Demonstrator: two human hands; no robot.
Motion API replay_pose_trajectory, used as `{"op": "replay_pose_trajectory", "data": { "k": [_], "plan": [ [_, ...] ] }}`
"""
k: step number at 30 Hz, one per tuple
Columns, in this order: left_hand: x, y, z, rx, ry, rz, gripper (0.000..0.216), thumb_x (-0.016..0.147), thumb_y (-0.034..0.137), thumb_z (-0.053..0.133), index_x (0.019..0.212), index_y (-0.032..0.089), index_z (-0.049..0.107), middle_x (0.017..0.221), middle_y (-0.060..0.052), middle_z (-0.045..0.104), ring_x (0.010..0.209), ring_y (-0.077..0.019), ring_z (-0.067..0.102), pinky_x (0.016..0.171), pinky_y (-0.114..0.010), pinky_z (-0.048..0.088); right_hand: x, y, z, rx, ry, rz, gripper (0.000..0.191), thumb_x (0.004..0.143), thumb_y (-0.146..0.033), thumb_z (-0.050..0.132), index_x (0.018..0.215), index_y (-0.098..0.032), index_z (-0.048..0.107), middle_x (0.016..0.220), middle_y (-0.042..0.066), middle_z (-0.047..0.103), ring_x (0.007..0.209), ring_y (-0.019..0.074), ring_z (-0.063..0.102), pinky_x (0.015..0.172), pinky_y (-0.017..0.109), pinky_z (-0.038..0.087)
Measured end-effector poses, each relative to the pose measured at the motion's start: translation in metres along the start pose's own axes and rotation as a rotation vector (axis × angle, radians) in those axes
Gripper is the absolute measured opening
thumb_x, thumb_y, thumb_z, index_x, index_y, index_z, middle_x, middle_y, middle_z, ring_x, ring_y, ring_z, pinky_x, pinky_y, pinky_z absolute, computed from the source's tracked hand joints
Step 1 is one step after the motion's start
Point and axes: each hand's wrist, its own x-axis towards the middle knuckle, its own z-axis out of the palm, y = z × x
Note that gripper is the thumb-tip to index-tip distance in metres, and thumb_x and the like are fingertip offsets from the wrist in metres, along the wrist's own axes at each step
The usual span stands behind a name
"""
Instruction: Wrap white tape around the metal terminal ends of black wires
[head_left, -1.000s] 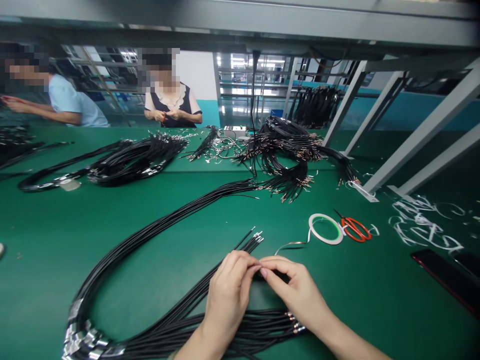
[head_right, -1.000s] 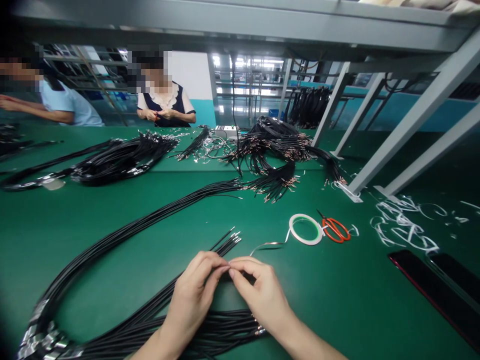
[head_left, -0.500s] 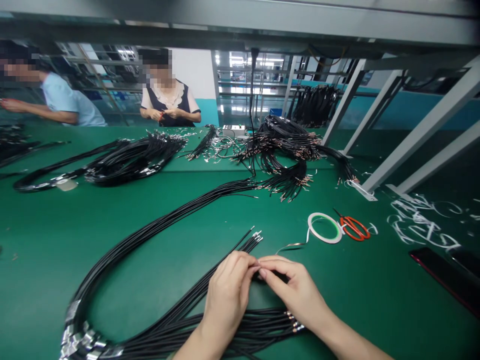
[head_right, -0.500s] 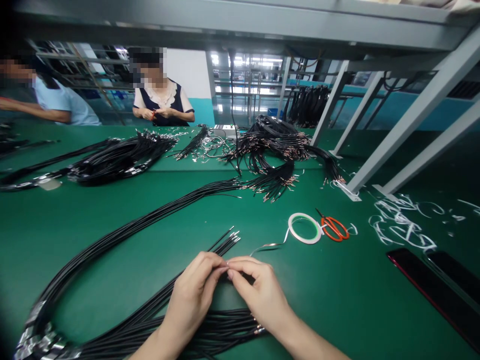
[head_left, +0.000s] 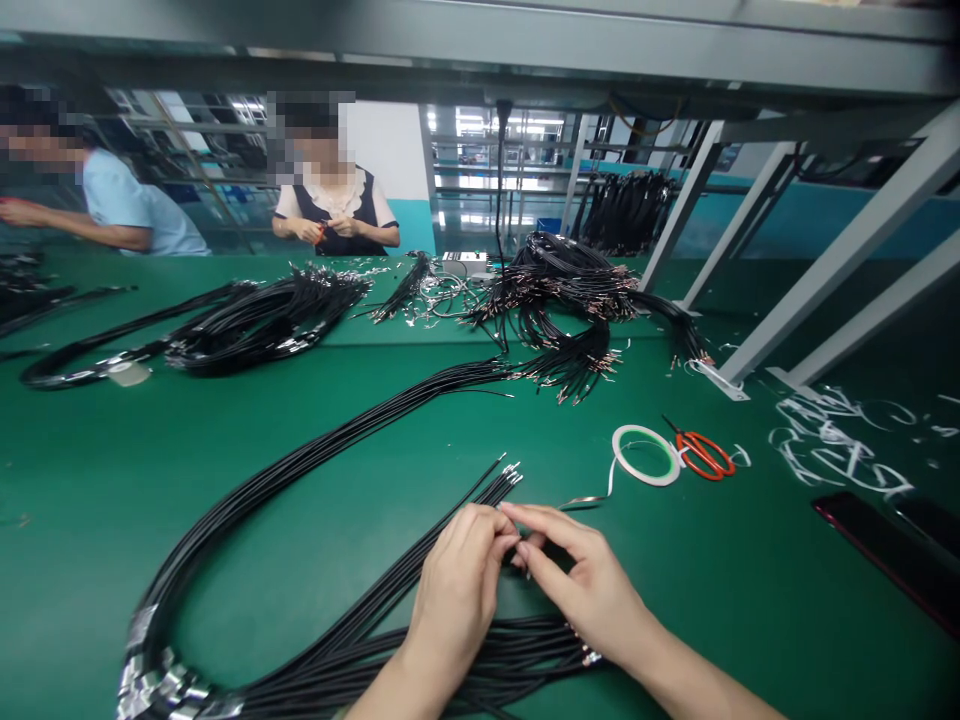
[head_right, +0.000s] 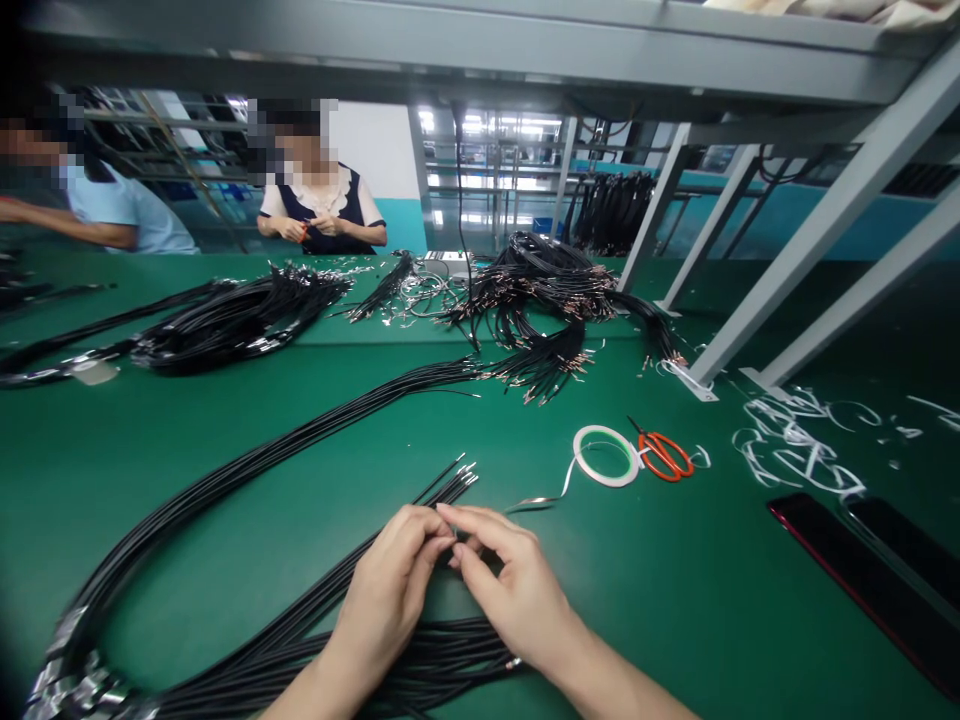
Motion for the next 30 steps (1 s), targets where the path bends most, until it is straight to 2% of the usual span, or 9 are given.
{"op": "replay_pose_trajectory", "data": {
  "k": [4,9,13,15,19,22,26,30],
  "plan": [
    [-0.0003,-0.0004,0.0008,-0.047,-0.001,-0.052,0.012,0.093,0.016,0.04,0.089,0.021,0.051,0.086,-0.005,0.055,0.081,-0.0176,0.054,0.073,-0.031,0.044,0.0014,-0.0013,-0.0012,-0.04,0.024,-0.018,0.033,0.087,-0.014,0.052,0.115,-0.025,0.064,0.092,0.004,0.067,0.082,0.0168,0.062,0.078,0.031,0.05],
    [-0.0007,-0.0004,0.0009,-0.081,0.006,-0.08,0.012,0.093,0.016,0.04,0.089,0.02,0.051,0.087,-0.004,0.055,0.082,-0.017,0.055,0.074,-0.03,0.044,0.0007,0.0029,0.0008,-0.031,0.017,0.036,0.03,0.087,-0.02,0.054,0.116,-0.023,0.063,0.088,0.003,0.065,0.07,0.0147,0.063,0.074,0.031,0.052],
    [-0.0005,0.0002,0.0008,-0.087,0.021,-0.082,0.012,0.092,0.016,0.041,0.088,0.02,0.051,0.086,-0.004,0.055,0.082,-0.0173,0.055,0.073,-0.03,0.045,0.0006,0.0039,0.0026,-0.003,-0.014,0.094,0.025,0.089,-0.027,0.054,0.108,-0.02,0.067,0.082,0.004,0.065,0.065,0.0151,0.066,0.065,0.029,0.053],
    [-0.0002,0.0008,0.0007,-0.088,0.027,-0.084,0.012,0.092,0.016,0.041,0.087,0.02,0.051,0.086,-0.004,0.055,0.081,-0.0177,0.055,0.072,-0.03,0.045,0.0003,0.0043,0.003,0.01,0.005,0.1,0.024,0.087,-0.028,0.055,0.106,-0.019,0.067,0.089,0.005,0.066,0.063,0.0148,0.067,0.064,0.028,0.054],
    [-0.0002,0.0017,0.0004,-0.101,0.021,-0.093,0.012,0.092,0.016,0.041,0.087,0.02,0.051,0.086,-0.004,0.055,0.08,-0.0175,0.055,0.072,-0.03,0.045,-0.0014,0.0062,0.002,-0.057,0.054,0.025,0.041,0.085,-0.023,0.056,0.126,-0.026,0.053,0.118,0.008,0.059,0.06,0.0107,0.066,0.081,0.035,0.054],
    [-0.0002,0.0019,0.0004,-0.117,0.012,-0.099,0.012,0.092,0.016,0.041,0.089,0.02,0.051,0.087,-0.004,0.055,0.083,-0.0173,0.055,0.074,-0.029,0.044,-0.0025,0.0078,0.001,-0.082,0.018,0.01,0.045,0.087,-0.021,0.051,0.132,-0.029,0.047,0.113,0.007,0.064,0.061,0.0118,0.064,0.075,0.033,0.055],
    [0.0006,0.0024,0.0011,-0.124,0.02,-0.116,0.011,0.092,0.016,0.042,0.089,0.021,0.052,0.088,-0.004,0.056,0.083,-0.0171,0.055,0.074,-0.029,0.045,-0.0016,0.0067,0.0007,-0.094,0.065,0.004,0.032,0.088,-0.02,0.052,0.119,-0.023,0.059,0.089,0.003,0.068,0.065,0.0138,0.063,0.072,0.031,0.052],
    [0.0003,0.0046,0.0019,-0.114,0.042,-0.134,0.01,0.091,0.016,0.044,0.086,0.02,0.051,0.085,-0.003,0.055,0.081,-0.0166,0.055,0.072,-0.028,0.045,0.0007,0.0036,0.0018,-0.128,0.078,0.043,0.015,0.087,-0.021,0.055,0.093,-0.019,0.068,0.075,0.002,0.064,0.07,0.0162,0.061,0.069,0.029,0.049]
  ]
}}
